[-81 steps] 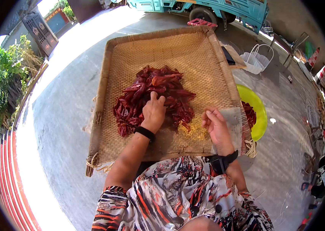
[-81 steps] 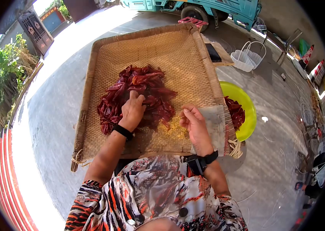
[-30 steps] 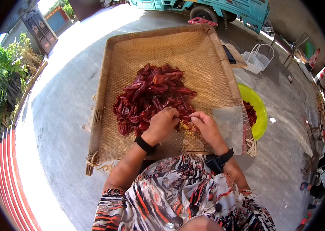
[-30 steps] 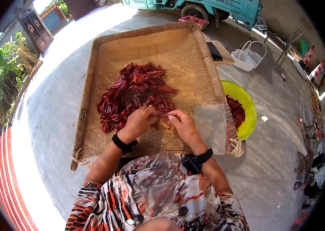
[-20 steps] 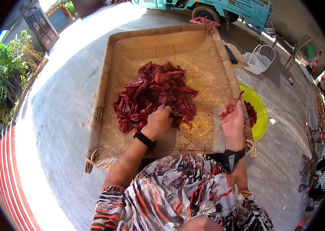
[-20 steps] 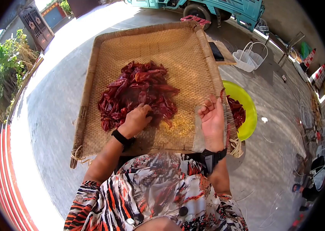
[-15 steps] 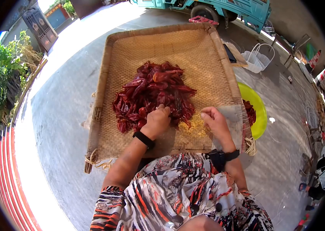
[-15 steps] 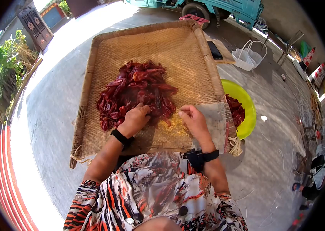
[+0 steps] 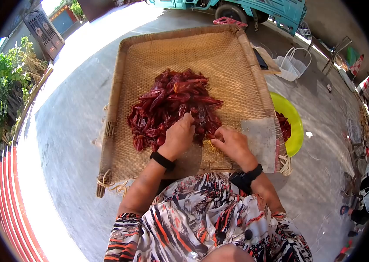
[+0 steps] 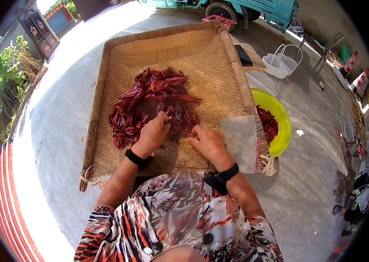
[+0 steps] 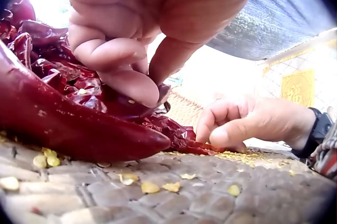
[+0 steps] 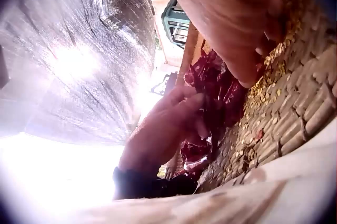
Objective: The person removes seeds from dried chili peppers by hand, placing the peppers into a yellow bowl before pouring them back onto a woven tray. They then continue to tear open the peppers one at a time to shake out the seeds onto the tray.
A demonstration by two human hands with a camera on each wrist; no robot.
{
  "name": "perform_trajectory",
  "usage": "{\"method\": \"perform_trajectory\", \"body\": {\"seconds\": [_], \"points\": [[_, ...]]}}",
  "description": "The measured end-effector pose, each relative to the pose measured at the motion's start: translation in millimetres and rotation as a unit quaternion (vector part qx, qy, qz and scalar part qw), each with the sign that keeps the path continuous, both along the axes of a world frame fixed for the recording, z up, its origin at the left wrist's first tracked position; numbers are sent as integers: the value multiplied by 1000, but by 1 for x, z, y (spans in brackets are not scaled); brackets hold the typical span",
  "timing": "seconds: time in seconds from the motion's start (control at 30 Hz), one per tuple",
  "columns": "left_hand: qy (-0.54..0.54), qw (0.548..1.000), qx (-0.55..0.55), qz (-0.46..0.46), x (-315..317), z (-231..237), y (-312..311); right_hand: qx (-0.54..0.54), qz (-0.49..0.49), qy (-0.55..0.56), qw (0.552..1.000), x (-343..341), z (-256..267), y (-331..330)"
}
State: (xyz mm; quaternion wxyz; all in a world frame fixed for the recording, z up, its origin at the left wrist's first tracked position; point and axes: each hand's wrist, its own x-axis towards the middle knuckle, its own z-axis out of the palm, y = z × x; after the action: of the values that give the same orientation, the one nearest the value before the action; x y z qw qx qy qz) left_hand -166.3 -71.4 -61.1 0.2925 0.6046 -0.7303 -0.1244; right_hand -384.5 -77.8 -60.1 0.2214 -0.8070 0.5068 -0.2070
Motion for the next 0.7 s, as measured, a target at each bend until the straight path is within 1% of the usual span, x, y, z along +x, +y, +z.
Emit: {"method": "perform_trajectory", "body": {"seconds": [0.07,0.17,0.27,0.37,0.4,0.43,0.5,0.53,0.6,0.7], "points": [[30,1000,-2,-3,1,-2,0,-1,8,31,999,2,1,1],[52,999,-12,2,3,-1,-2,-22,7,-10,1000,1,-5,-1],[36,999,-6,3,9,1,-2,69,-59,-93,992,0,1,0],[2,1000,12,5,10,4,3,73,-86,-248,962,-14,-10,-10],[-10,1000,18,7,10,4,5,119,-104,-315,936,-22,-16,-17],[-31,999,31,12,10,3,6,134,-114,-400,900,-30,-12,-20],[-72,996,57,21,10,2,7,158,-131,-558,804,-45,-1,-22],[-79,995,58,11,11,0,7,166,-139,-632,744,-50,3,-22],[-92,994,59,-9,14,-6,6,177,-152,-763,602,-56,8,-22],[-101,993,59,-15,14,-2,6,222,-137,-733,628,-55,-4,-19]]}}
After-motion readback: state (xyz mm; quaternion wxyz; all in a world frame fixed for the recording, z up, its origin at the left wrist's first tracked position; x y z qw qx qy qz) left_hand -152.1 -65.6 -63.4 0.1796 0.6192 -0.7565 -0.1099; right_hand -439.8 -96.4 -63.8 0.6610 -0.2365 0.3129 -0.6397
